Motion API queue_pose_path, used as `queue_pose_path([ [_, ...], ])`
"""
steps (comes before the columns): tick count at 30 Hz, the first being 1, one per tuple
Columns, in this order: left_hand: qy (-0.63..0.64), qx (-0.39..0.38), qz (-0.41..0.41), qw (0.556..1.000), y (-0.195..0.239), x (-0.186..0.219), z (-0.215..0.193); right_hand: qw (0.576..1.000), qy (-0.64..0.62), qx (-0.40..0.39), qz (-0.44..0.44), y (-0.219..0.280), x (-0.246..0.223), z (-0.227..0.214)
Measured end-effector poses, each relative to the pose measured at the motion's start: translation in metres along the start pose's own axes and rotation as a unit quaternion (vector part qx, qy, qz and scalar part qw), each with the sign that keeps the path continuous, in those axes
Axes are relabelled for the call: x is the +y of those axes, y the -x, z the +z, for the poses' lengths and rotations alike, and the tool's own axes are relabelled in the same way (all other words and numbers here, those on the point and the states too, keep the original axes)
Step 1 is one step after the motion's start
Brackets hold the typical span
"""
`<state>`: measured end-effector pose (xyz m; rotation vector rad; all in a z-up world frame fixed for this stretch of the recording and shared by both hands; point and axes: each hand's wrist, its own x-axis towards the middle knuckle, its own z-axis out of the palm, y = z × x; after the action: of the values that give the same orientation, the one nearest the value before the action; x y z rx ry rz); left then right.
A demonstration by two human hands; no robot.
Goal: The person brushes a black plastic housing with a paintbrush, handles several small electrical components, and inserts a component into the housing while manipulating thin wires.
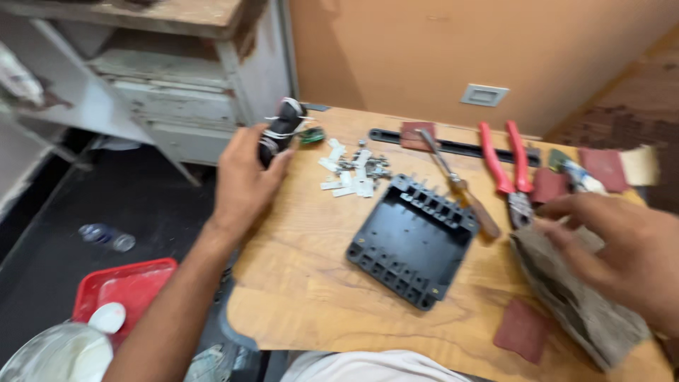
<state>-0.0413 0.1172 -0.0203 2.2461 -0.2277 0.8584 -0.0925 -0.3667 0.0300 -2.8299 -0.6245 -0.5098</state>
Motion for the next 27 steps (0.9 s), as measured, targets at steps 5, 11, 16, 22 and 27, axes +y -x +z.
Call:
queue_pose_path([
  [5,0.05,-0.029,0.027,0.998,-0.01,0.043,-0.005,0.984,0.038,0.045,0.167,0.078,0.163,0.025],
  [11,0.125,-0.161,0.075,0.976,-0.014,0.101,0.014,0.943,0.155,-0.106,0.273,0.092,0.165,0.027],
  [16,0.166,-0.183,0.193,0.949,-0.005,0.126,0.04,0.973,0.179,-0.003,0.142,0.08,0.102,0.001],
  [22,0.174,-0.183,0.239,0.938,-0.002,0.135,0.051,0.972,0.182,0.045,0.146,0.092,0.107,0.012],
  [27,0.173,-0.182,0.165,0.954,-0.014,0.126,0.043,0.963,0.149,-0.06,0.214,0.103,0.148,0.022],
])
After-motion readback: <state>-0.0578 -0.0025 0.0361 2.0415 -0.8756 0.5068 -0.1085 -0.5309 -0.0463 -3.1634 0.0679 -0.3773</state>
